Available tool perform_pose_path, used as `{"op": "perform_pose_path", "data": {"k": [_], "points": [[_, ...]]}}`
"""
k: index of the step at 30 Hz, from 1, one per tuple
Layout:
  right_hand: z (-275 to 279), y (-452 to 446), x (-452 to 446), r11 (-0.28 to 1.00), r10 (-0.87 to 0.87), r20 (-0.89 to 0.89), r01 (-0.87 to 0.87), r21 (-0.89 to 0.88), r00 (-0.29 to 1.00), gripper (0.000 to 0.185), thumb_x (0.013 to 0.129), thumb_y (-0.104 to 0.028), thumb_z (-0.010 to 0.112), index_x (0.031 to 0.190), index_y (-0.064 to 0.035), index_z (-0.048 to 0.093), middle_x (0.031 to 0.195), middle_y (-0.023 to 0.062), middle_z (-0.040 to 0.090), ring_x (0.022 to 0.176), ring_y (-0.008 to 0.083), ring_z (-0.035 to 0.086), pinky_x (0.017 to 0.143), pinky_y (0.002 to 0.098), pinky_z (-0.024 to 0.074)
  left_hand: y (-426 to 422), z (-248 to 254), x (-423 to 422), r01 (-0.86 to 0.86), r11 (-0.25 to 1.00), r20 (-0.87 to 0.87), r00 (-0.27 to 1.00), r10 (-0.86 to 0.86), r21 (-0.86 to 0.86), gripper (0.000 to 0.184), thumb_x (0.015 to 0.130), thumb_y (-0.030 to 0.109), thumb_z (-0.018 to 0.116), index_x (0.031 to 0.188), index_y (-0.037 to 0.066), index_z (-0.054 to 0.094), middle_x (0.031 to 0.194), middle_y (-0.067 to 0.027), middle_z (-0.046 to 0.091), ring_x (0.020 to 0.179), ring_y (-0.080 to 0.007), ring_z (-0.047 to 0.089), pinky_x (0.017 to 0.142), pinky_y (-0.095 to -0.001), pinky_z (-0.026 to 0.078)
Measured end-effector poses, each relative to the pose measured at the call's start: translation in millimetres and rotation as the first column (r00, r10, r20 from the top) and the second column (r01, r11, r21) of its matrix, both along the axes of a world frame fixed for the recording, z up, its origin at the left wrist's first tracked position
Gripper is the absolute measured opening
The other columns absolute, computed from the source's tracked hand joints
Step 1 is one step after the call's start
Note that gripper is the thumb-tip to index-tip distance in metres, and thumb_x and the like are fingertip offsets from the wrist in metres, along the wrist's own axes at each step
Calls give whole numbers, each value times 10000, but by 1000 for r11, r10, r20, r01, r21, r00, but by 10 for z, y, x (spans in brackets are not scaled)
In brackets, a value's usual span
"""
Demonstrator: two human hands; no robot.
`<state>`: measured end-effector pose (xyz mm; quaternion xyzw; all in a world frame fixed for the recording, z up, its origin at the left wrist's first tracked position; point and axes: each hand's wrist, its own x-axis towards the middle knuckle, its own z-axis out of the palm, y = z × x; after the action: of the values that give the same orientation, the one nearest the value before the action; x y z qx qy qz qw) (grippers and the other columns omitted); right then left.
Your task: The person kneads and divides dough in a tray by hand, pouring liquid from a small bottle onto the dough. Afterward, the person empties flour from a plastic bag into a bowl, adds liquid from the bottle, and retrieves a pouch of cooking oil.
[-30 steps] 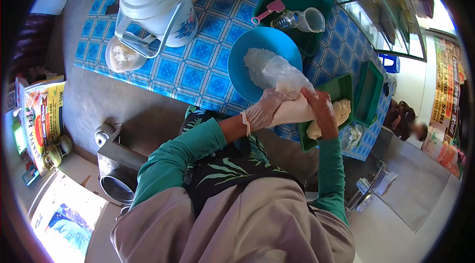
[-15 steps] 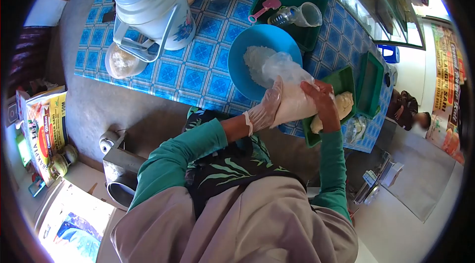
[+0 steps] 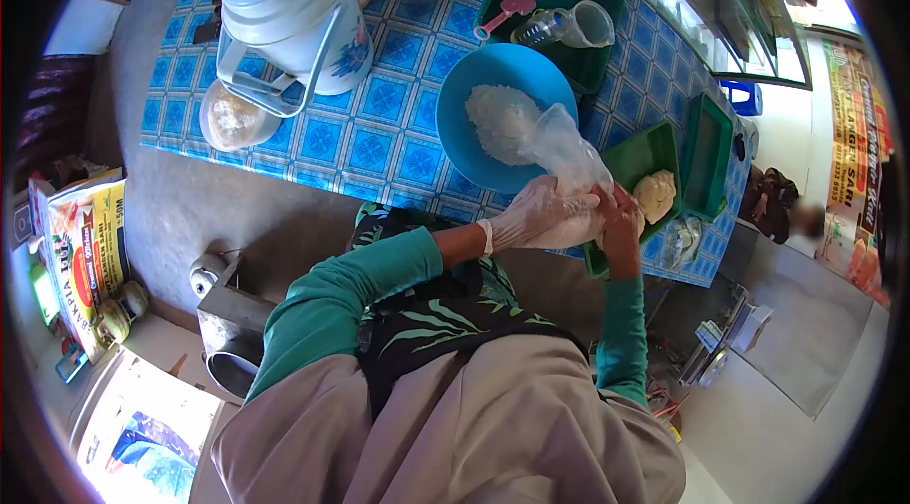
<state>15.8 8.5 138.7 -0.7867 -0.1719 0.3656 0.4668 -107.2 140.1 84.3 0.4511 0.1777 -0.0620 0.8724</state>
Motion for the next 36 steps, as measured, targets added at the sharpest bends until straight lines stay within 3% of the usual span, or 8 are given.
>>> {"op": "perform_pose_path", "data": {"k": [2, 6, 20, 23, 25, 27, 31, 36], "points": [[-26, -79, -164, 994, -50, 14, 49, 100, 999, 323, 905, -163, 629, 1161, 35, 650, 1064, 50, 685, 938, 115, 614, 844, 268, 478, 2, -93, -26, 103, 731, 45, 983, -179, 674, 312, 955, 201, 547, 1209, 29, 607, 1150, -89, 636, 939, -170, 629, 799, -311, 502], [-272, -244, -336, 973, -129, -100, 145, 181, 987, 370, 919, -144, 616, 1242, 33, 595, 1136, 57, 662, 1015, 129, 600, 893, 283, 466, -129, -190, -121, -21, 854, 83, 996, -26, 520, 304, 952, 211, 530, 1189, 39, 608, 1129, -154, 632, 1003, -263, 616, 869, -365, 478], [-111, 613, -590, 833, -112, -81, 138, 535, 990, 338, 924, -32, 597, 1254, 35, 565, 1142, 54, 633, 1022, 112, 572, 878, 249, 448, 838, 585, -460, -509, 299, 536, 845, -6, 807, 359, 899, 205, 598, 1220, 47, 569, 1171, -176, 599, 1082, -353, 572, 925, -450, 464], [-231, 1412, -424, 758, 5, -152, 95, 645, 988, 339, 928, -23, 593, 1261, 23, 554, 1140, 52, 625, 1008, 115, 578, 886, 266, 457, 1346, 456, -369, -537, 733, 480, 815, 324, 416, 474, 837, 166, 635, 1269, 13, 510, 1213, -213, 566, 1141, -411, 525, 988, -449, 425], [-489, 2062, -283, 659, 80, -222, 115, 744, 972, 352, 928, -28, 591, 1273, 23, 542, 1158, 50, 615, 1004, 122, 585, 891, 289, 471, 1848, 360, -362, -457, 181, 429, 887, 173, 871, 447, 861, 180, 617, 1263, 9, 520, 1213, -219, 565, 1149, -420, 513, 1004, -450, 400], [-544, 2527, -223, 632, 113, -173, 63, 772, 979, 355, 920, -26, 587, 1273, 2, 555, 1126, 53, 628, 1009, 125, 584, 894, 293, 469, 2233, 186, -375, -303, -453, 386, 917, 100, 838, 416, 881, 195, 606, 1249, 11, 542, 1227, -225, 563, 1169, -424, 495, 1025, -446, 369], [-680, 3035, -232, 717, 117, 70, -134, 684, 991, 252, 889, -43, 579, 1133, -37, 639, 1032, 54, 679, 952, 195, 630, 849, 331, 490, 2412, 27, -306, -378, -341, 456, 870, 185, 860, 414, 901, 265, 613, 1235, 22, 575, 1337, -227, 505, 1222, -414, 455, 1051, -463, 332], [-1326, 3187, 30, 849, 255, 767, -517, 114, 589, 265, 828, -223, 621, 1031, -65, 687, 948, 192, 685, 890, 340, 665, 792, 428, 515, 2292, -457, -387, -97, -240, 178, 923, 340, 966, 778, 791, 483, 706, 1379, 29, 474, 1477, -338, 295, 1367, -506, 255, 1091, -529, 281]]}}
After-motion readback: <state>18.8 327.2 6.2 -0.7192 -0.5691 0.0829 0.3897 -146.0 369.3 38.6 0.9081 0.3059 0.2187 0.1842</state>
